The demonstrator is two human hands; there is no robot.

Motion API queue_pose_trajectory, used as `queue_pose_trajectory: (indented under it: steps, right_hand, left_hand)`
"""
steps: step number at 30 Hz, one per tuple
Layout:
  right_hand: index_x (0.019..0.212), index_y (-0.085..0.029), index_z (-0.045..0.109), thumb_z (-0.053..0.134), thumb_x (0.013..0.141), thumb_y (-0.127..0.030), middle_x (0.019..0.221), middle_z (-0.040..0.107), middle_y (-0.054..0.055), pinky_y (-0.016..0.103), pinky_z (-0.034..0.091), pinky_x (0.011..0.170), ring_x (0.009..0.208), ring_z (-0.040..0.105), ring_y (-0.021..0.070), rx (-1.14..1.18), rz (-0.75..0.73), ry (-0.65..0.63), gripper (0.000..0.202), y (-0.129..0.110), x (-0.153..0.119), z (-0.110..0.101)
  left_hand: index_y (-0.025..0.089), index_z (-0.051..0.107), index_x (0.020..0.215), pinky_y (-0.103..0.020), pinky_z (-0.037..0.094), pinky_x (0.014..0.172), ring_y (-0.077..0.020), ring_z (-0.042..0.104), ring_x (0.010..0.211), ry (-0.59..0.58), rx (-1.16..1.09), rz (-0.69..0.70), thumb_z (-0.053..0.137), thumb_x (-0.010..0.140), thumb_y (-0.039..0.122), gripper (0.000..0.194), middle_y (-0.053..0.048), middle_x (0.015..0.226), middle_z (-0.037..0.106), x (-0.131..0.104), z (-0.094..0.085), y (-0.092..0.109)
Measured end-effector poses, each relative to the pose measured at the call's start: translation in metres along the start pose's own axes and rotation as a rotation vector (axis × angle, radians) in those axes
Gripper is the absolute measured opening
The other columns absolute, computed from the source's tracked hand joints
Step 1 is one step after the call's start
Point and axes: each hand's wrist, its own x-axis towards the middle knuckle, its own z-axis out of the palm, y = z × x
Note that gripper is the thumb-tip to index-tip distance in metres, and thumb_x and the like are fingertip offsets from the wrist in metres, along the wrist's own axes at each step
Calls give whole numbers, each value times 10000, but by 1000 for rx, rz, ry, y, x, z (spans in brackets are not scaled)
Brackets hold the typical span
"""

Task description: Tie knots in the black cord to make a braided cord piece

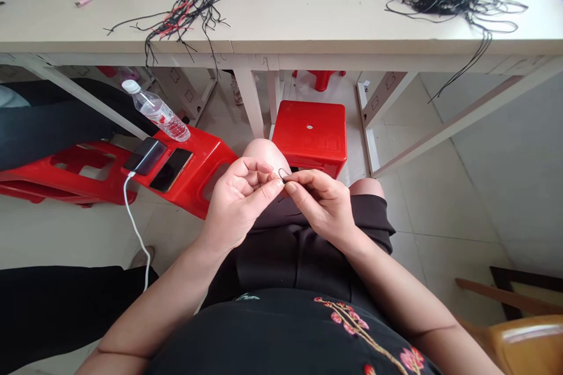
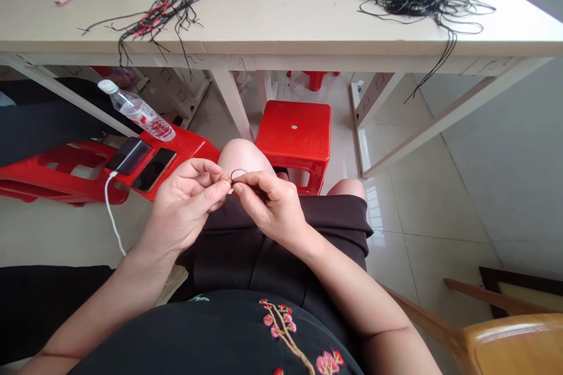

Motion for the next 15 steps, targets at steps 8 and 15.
queue_pose_trajectory:
  steps: [8,15]
  right_hand:
    - [776,-188,595,588,856,-356,618,632,-28,183,369,415,435,439,48,373,368,-73,186,-4,0,1]
    - [789,-187,595,602,850,-363,633,613,-23,192,368,460,504,469,63,275,319,-70,186,-5,-1,0]
  left_hand:
    - [187,560,842,-194,530,644,-86,625,682,-5,111,115,692,729,173,175,18,715,632,-2,-5,-4]
    - [175,589,889,-220,557,684,-111,655,734,22,296,289,690,716,150,202,-7,780,665,-4,-2,-3]
